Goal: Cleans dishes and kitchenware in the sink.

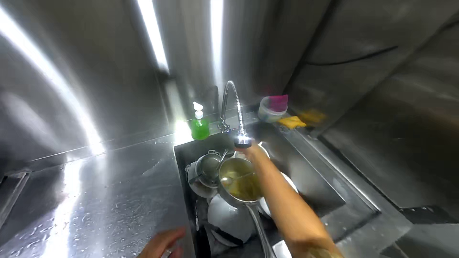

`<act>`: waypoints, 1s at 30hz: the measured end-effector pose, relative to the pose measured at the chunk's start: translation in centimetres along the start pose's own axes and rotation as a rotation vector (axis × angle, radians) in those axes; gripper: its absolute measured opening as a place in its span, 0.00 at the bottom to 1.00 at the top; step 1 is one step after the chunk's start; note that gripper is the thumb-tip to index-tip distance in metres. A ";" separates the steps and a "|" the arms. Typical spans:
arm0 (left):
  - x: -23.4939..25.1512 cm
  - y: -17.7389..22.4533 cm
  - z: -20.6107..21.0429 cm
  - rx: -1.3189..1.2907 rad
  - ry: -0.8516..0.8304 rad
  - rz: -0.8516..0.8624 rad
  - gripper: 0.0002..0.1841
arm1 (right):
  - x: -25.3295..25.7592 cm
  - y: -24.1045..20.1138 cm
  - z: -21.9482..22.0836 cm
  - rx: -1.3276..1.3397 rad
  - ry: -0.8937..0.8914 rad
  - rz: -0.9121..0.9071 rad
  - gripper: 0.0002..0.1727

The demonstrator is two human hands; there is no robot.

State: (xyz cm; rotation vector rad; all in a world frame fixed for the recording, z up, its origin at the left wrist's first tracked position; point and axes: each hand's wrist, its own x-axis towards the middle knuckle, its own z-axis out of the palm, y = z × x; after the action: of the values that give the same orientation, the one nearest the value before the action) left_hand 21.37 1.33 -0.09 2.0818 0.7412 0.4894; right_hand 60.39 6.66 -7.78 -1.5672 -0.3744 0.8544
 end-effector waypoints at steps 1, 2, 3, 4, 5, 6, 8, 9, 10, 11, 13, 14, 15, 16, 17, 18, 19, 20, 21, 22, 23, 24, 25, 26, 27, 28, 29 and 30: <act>2.4 1.0 1.2 0.019 0.012 0.027 0.17 | 2.3 1.1 1.3 0.077 -0.044 0.006 0.17; 4.8 1.8 2.5 0.029 0.033 0.037 0.19 | 3.7 1.6 2.6 0.082 -0.065 0.009 0.19; 7.2 2.2 3.9 0.034 0.064 0.040 0.25 | 4.3 1.7 3.5 0.039 -0.097 0.047 0.26; 9.5 2.2 5.6 0.040 0.111 0.049 0.35 | 4.9 2.3 4.5 -0.033 -0.079 0.025 0.30; 11.9 2.0 7.2 0.051 0.166 0.068 0.45 | 5.6 3.8 5.3 -0.114 -0.008 -0.103 0.30; 14.3 1.9 8.5 0.063 0.197 0.077 0.50 | 6.4 5.1 5.6 -0.210 0.089 -0.263 0.27; 18.9 2.7 10.0 0.113 0.177 0.080 0.47 | 4.9 0.2 4.4 -0.518 -0.022 0.040 0.25; 21.0 3.3 10.6 0.133 0.147 0.065 0.42 | 4.8 -0.4 4.3 -0.622 -0.001 0.073 0.25; 22.7 4.0 11.0 0.136 0.108 0.031 0.37 | 4.8 -0.3 4.1 -0.714 0.025 0.047 0.25; 24.2 4.7 11.4 0.136 0.071 -0.005 0.33 | 5.0 0.2 3.7 -0.774 0.039 -0.024 0.25; 25.9 5.7 11.7 0.140 -0.009 -0.065 0.25 | 5.0 1.7 2.4 -0.645 0.067 -0.275 0.18; 26.5 5.9 11.7 0.136 -0.068 -0.097 0.26 | 4.8 2.3 1.4 -0.513 0.037 -0.365 0.15; 27.0 5.9 11.9 0.122 -0.121 -0.133 0.26 | 4.3 2.3 0.1 -0.438 -0.029 -0.389 0.15; 27.5 5.8 12.2 0.100 -0.153 -0.166 0.26 | 3.2 1.6 -1.6 -0.429 -0.106 -0.352 0.17; 27.9 5.5 12.7 0.080 -0.158 -0.187 0.26 | 1.9 0.7 -3.0 -0.401 -0.176 -0.261 0.19; 28.2 5.2 12.6 0.070 -0.158 -0.211 0.25 | 1.5 0.5 -3.7 -0.345 -0.207 -0.150 0.19; 28.5 4.8 12.3 0.072 -0.158 -0.234 0.24 | 1.8 1.2 -3.9 -0.262 -0.209 -0.038 0.19; 28.6 4.5 12.0 0.085 -0.169 -0.252 0.23 | 2.4 2.3 -4.3 -0.129 -0.200 0.109 0.17; 28.8 4.3 12.1 0.096 -0.179 -0.249 0.23 | 2.3 3.1 -4.9 -0.004 -0.168 0.237 0.17; 29.2 4.2 12.4 0.096 -0.204 -0.265 0.23 | 1.7 3.5 -5.5 0.119 -0.143 0.331 0.17; 29.6 4.3 12.6 0.091 -0.214 -0.272 0.23 | 0.9 3.5 -5.6 0.231 -0.120 0.392 0.18; 29.8 4.5 12.6 0.101 -0.223 -0.276 0.23 | 0.2 3.4 -5.1 0.326 -0.095 0.429 0.18; 29.8 4.6 12.5 0.114 -0.226 -0.277 0.23 | -0.3 3.2 -4.5 0.400 -0.080 0.446 0.19; 29.8 4.6 12.5 0.121 -0.221 -0.279 0.23 | -0.6 2.9 -3.9 0.460 -0.066 0.442 0.20; 29.8 4.5 12.6 0.125 -0.214 -0.274 0.23 | -0.6 2.5 -3.4 0.517 -0.062 0.431 0.20; 29.7 4.4 12.6 0.123 -0.203 -0.262 0.24 | -0.7 2.0 -3.0 0.556 -0.065 0.418 0.20; 29.5 4.2 12.5 0.120 -0.190 -0.246 0.24 | -0.8 1.4 -2.7 0.583 -0.076 0.405 0.19; 29.2 4.1 12.4 0.113 -0.173 -0.219 0.24 | -0.9 0.8 -2.5 0.591 -0.101 0.385 0.19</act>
State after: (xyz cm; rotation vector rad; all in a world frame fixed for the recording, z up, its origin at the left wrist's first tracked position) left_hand 51.73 11.37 -1.51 2.0842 0.8979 0.1465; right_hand 61.40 4.10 -8.36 -1.0543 0.1173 1.2131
